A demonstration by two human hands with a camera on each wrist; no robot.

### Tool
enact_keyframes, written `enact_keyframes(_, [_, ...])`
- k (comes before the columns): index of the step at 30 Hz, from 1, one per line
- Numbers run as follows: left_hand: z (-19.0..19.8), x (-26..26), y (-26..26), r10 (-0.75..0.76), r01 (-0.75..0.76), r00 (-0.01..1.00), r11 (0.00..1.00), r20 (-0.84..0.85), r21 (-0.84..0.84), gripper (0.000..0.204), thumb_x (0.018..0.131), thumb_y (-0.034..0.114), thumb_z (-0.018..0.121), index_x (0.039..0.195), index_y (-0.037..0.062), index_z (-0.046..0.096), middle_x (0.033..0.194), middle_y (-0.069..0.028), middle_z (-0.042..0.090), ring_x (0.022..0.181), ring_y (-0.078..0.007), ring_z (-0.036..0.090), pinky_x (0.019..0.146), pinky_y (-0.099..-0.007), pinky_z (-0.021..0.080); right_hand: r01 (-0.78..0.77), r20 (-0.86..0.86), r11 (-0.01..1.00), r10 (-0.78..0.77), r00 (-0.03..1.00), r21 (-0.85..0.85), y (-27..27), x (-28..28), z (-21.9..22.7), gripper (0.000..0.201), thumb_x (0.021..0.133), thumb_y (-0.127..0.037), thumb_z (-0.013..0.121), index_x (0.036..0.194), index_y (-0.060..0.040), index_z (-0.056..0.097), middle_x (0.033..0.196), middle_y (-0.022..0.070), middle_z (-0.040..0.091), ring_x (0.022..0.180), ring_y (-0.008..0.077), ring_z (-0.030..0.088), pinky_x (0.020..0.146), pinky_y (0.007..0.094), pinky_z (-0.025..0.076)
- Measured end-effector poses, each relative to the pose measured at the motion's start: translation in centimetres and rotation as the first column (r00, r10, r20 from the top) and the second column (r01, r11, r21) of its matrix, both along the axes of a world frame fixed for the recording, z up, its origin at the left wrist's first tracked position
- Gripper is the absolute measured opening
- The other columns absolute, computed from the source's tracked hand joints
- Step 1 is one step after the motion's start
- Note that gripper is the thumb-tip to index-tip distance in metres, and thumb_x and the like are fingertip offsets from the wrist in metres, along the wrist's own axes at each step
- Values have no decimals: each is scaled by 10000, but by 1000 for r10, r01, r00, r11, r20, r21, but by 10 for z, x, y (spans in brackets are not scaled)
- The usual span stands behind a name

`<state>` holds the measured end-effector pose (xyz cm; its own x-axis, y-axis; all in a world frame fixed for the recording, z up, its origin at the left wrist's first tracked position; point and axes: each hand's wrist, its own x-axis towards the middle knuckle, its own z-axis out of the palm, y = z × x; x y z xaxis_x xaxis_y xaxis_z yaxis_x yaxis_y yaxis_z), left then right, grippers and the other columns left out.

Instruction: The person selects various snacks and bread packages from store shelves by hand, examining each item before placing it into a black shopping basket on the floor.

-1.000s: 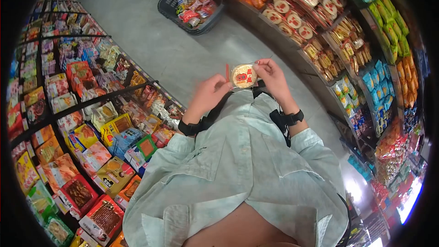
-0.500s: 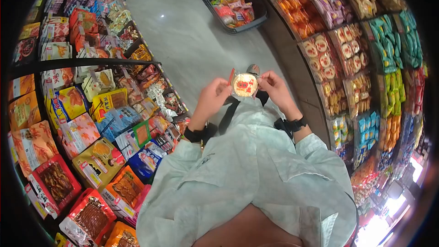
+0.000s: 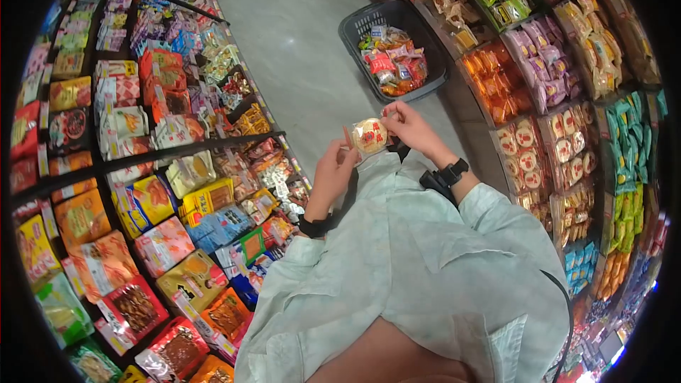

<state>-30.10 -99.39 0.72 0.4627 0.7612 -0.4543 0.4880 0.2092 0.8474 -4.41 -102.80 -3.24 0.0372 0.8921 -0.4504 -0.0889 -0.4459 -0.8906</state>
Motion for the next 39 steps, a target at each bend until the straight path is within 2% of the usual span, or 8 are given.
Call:
enact_keyframes(5, [-2,75,47,91,-101,970,994,223,32,499,1091,132,633,1540,28,441,1176,-126,759,1056,-157,710,966,-294,541,134,160,988,-145,976,76,34,48,-16,653,966,-271,758,1509,-49,471,1292,113,729,1024,212,754,884,354,581])
enact_keyframes(15, [10,179,126,-472,465,881,877,33,122,349,1040,170,671,1359,34,626,1110,-92,772,1009,-178,739,888,-335,576,-56,68,998,56,996,0,41,131,11,293,1055,-156,685,1312,-22,644,1157,50,707,1040,125,678,944,297,550])
enact_keyframes(21, [4,208,157,-717,709,697,692,12,137,367,1011,245,703,1310,39,650,1030,-122,778,951,-256,754,846,-384,584,172,146,985,-166,975,-27,33,144,14,294,1060,-155,676,1307,-1,644,1145,41,714,1056,114,668,959,289,543])
enact_keyframes(28, [-12,196,212,-803,776,597,574,-9,259,378,993,299,715,1252,30,661,986,-153,779,923,-337,762,808,-430,578,388,170,920,-374,912,-58,31,114,25,275,1045,-162,679,1278,-16,663,1068,24,718,985,106,667,910,285,544])
enact_keyframes(30, [-33,181,229,-827,818,562,558,10,141,389,1023,292,718,1302,36,632,995,-126,758,883,-250,734,810,-387,574,464,237,885,-443,865,-37,26,95,25,261,1023,-170,680,1240,-24,681,1014,48,753,937,139,703,880,306,562])
enact_keyframes(31, [-24,175,234,-820,819,571,568,-29,86,380,1004,317,716,1261,45,647,991,-164,767,923,-344,749,803,-425,578,483,255,873,-453,854,-66,21,84,20,263,1016,-189,682,1227,-33,688,1000,54,756,938,153,711,883,322,565])
enact_keyframes(33, [-79,147,246,-827,811,561,556,24,180,368,995,303,717,1261,58,648,995,-182,769,920,-359,751,796,-447,584,539,302,836,-489,818,-106,12,55,7,278,1010,-215,687,1231,-47,691,1003,67,760,944,176,720,887,337,567])
enact_keyframes(39, [-122,62,270,-911,953,292,301,-290,14,357,993,357,695,1229,89,680,1079,-201,754,1009,-413,719,873,-497,567,535,404,798,-409,818,-277,-22,-41,24,315,992,-248,704,1261,-82,694,1035,101,771,981,229,739,902,359,570])
